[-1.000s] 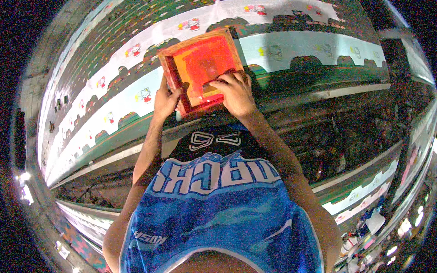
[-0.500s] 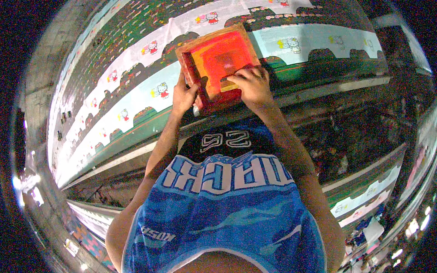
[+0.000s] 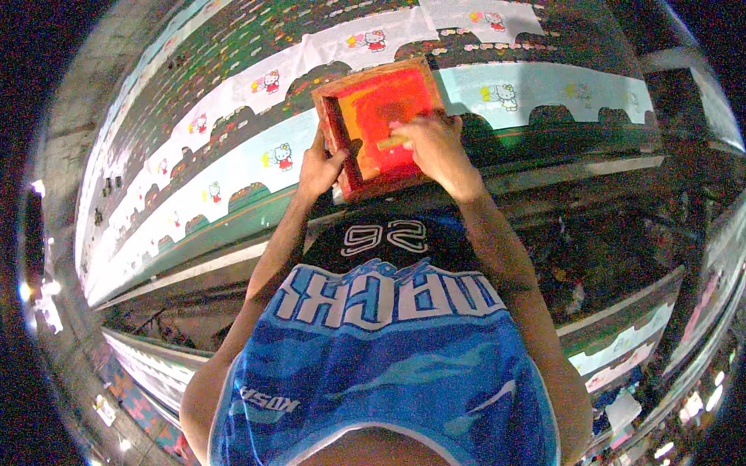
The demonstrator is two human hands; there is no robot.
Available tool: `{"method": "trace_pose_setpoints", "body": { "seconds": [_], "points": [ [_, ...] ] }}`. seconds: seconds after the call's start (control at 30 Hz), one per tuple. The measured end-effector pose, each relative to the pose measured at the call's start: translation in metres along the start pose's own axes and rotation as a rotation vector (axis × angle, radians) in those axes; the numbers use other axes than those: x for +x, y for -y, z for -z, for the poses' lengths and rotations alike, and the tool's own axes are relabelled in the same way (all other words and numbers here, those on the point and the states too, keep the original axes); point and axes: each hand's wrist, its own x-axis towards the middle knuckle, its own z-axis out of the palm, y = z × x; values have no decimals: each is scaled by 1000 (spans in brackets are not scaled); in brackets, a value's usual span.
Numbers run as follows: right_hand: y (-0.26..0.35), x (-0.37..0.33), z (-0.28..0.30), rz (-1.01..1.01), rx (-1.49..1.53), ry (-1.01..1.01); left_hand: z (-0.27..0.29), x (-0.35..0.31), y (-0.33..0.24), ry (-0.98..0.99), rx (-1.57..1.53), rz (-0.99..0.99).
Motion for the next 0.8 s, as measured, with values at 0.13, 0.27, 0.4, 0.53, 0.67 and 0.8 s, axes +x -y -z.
{"method": "trace_pose_setpoints", "body": {
  "seconds": [0.13,0.27,0.4,0.53,0.67,0.8],
  "points": [
    [-18,78,0,-9,147,-70,-3,8,14,-13,41,-46],
    [-10,87,4,7,78,-55,-4,10,23,-22,87,-35],
    [-6,26,-14,98,-59,-152,-10,9,32,-70,63,-72],
    [-4,-29,-27,113,-30,-268,-10,8,26,-67,63,-78],
    [-6,-32,-24,73,31,-234,-6,5,11,-58,116,-14],
    [-13,-38,-13,90,-3,-295,-12,5,4,-117,113,-207]
  ]
}}
